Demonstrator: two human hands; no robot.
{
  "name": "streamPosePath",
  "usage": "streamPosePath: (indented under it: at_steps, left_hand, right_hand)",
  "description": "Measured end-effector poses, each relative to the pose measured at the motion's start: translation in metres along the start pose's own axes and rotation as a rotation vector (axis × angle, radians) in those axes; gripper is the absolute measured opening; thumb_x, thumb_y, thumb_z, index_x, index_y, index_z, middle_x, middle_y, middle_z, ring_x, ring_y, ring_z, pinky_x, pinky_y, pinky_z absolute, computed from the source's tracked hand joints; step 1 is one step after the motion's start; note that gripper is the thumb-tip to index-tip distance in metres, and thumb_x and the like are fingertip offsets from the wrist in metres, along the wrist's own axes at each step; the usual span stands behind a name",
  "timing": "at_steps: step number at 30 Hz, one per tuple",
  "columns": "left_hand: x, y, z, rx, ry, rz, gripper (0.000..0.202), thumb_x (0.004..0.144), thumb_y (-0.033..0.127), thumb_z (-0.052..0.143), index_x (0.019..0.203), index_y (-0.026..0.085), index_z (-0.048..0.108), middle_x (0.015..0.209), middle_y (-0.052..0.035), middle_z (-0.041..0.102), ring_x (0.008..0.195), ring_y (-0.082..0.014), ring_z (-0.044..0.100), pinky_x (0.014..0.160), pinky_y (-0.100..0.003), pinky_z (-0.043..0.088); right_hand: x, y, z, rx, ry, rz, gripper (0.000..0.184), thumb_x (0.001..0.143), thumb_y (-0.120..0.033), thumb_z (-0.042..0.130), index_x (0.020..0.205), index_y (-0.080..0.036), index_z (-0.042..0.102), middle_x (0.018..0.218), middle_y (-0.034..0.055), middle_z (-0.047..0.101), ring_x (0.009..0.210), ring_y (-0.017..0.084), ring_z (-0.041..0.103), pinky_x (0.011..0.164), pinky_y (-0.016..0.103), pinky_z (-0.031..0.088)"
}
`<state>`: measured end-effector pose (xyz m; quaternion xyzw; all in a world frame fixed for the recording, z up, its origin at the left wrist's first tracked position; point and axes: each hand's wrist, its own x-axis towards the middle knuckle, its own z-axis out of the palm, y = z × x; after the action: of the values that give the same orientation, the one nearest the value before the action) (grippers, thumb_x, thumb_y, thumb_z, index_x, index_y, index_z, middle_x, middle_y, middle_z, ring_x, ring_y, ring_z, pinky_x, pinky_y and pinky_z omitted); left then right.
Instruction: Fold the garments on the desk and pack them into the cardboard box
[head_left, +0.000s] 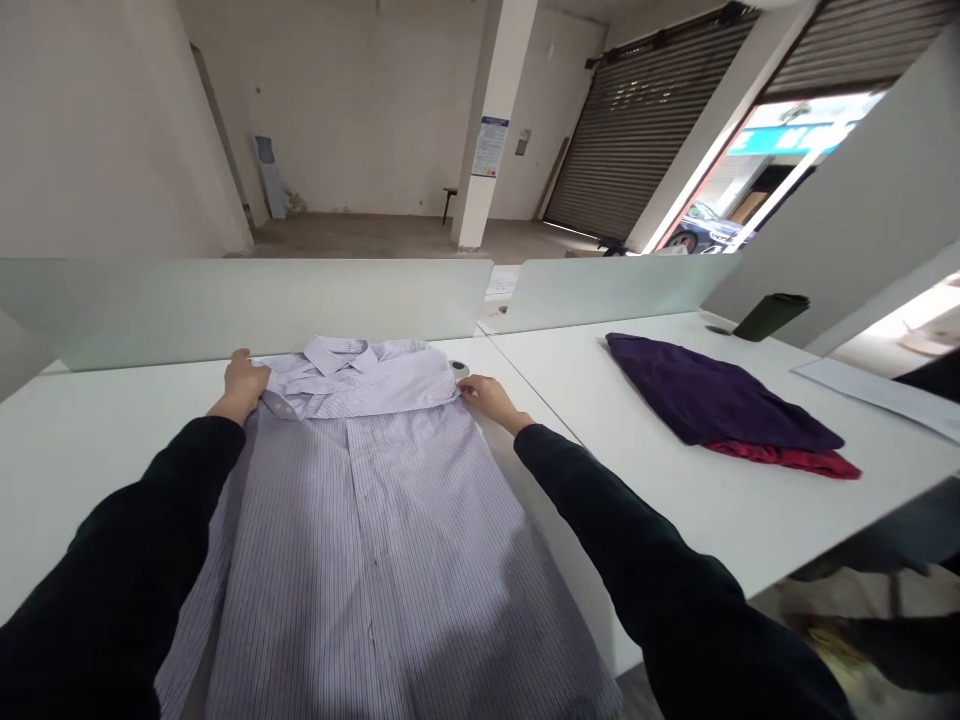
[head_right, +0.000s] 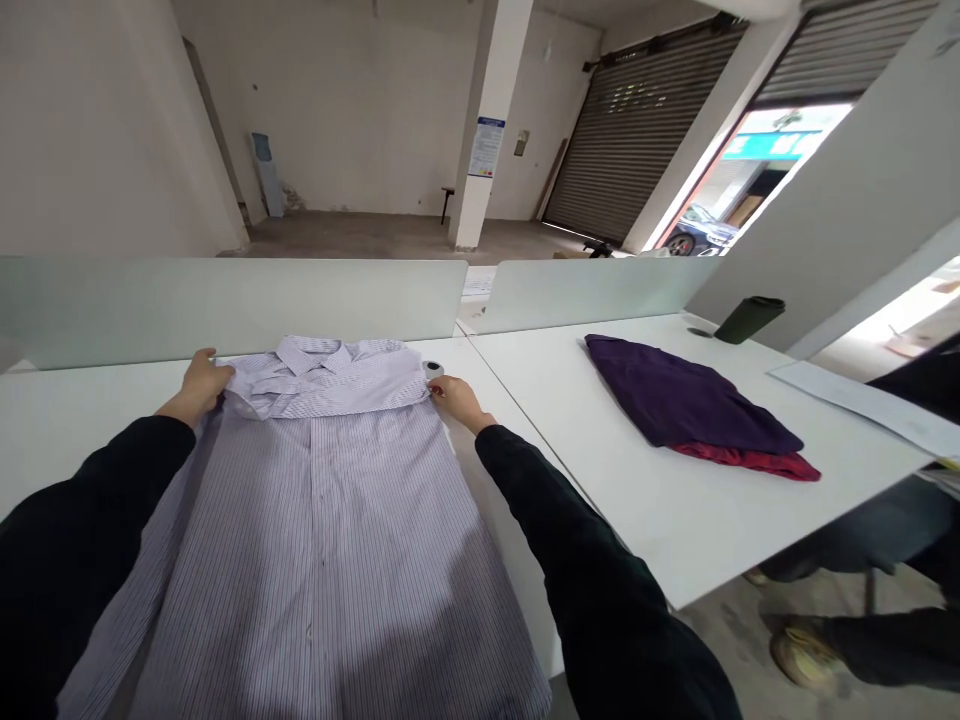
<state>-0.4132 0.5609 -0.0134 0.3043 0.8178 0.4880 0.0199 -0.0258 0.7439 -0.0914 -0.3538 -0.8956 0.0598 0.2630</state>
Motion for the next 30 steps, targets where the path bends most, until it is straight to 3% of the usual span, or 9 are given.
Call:
streamPosePath:
  at_steps: [3,8,10,14,18,25,30]
  left_hand:
    - [-0.004,0.021,0.015,0.181,0.020,0.132,0.056,0.070,0.006,0.063,0.125,0.013,0.053,0.140,-0.0212,0.045,0.137,-0.0406,0.033,0.112,-0.061,0.026]
    - [-0.026,0.068,0.072,0.516,-0.104,0.475,0.034,0.085,0.022,0.057,0.118,0.021,0.063,0.149,-0.0149,0.041,0.144,-0.0392,0.018,0.111,-0.070,0.013]
    - [-0.036,0.085,0.101,0.623,-0.194,0.550,0.034,0.088,0.028,0.054,0.120,0.020,0.064,0.146,-0.0160,0.044,0.142,-0.0412,0.023,0.109,-0.071,0.018]
    - [-0.051,0.111,0.159,0.615,-0.387,0.618,0.036,0.088,0.033,0.054,0.119,0.019,0.066,0.134,-0.0153,0.057,0.130,-0.0353,0.045,0.107,-0.050,0.037]
    - [-0.055,0.129,0.203,0.582,-0.483,0.705,0.036,0.089,0.037,0.053,0.117,0.020,0.068,0.125,-0.0132,0.064,0.120,-0.0281,0.056,0.103,-0.038,0.040]
    - [-0.042,0.145,0.249,0.571,-0.496,0.661,0.037,0.093,0.036,0.041,0.107,0.018,0.071,0.116,-0.0135,0.070,0.111,-0.0259,0.062,0.095,-0.035,0.044]
    - [-0.027,0.148,0.267,0.547,-0.490,0.599,0.026,0.088,0.033,0.050,0.096,0.021,0.072,0.110,-0.0095,0.072,0.105,-0.0250,0.064,0.087,-0.033,0.046]
  right_hand:
    - [-0.003,-0.007,-0.004,-0.127,0.014,0.019,0.018,0.088,-0.014,0.057,0.098,-0.017,0.072,0.098,0.0074,0.073,0.087,0.018,0.067,0.074,0.025,0.045]
    - [-0.007,-0.013,-0.006,-0.323,0.009,-0.052,0.019,0.091,-0.015,0.052,0.093,-0.015,0.071,0.092,0.0087,0.071,0.083,0.018,0.063,0.072,0.028,0.037]
    - [-0.006,-0.013,-0.006,-0.357,0.016,-0.080,0.019,0.092,-0.015,0.051,0.092,-0.015,0.070,0.091,0.0088,0.070,0.084,0.018,0.062,0.072,0.028,0.035]
    - [-0.004,-0.013,-0.003,-0.379,0.016,-0.113,0.019,0.092,-0.013,0.050,0.091,-0.015,0.069,0.087,0.0081,0.068,0.083,0.018,0.060,0.071,0.029,0.032]
    - [-0.004,-0.011,0.001,-0.356,0.050,-0.136,0.017,0.093,-0.013,0.051,0.089,-0.015,0.068,0.086,0.0078,0.068,0.084,0.018,0.058,0.072,0.030,0.032]
    - [-0.005,-0.004,0.004,-0.295,0.117,-0.217,0.017,0.095,-0.019,0.053,0.088,-0.015,0.068,0.086,0.0076,0.065,0.085,0.019,0.052,0.072,0.032,0.032]
    - [-0.003,-0.001,0.002,-0.265,0.136,-0.302,0.018,0.096,-0.019,0.054,0.085,-0.015,0.068,0.085,0.0075,0.063,0.085,0.020,0.049,0.073,0.033,0.032]
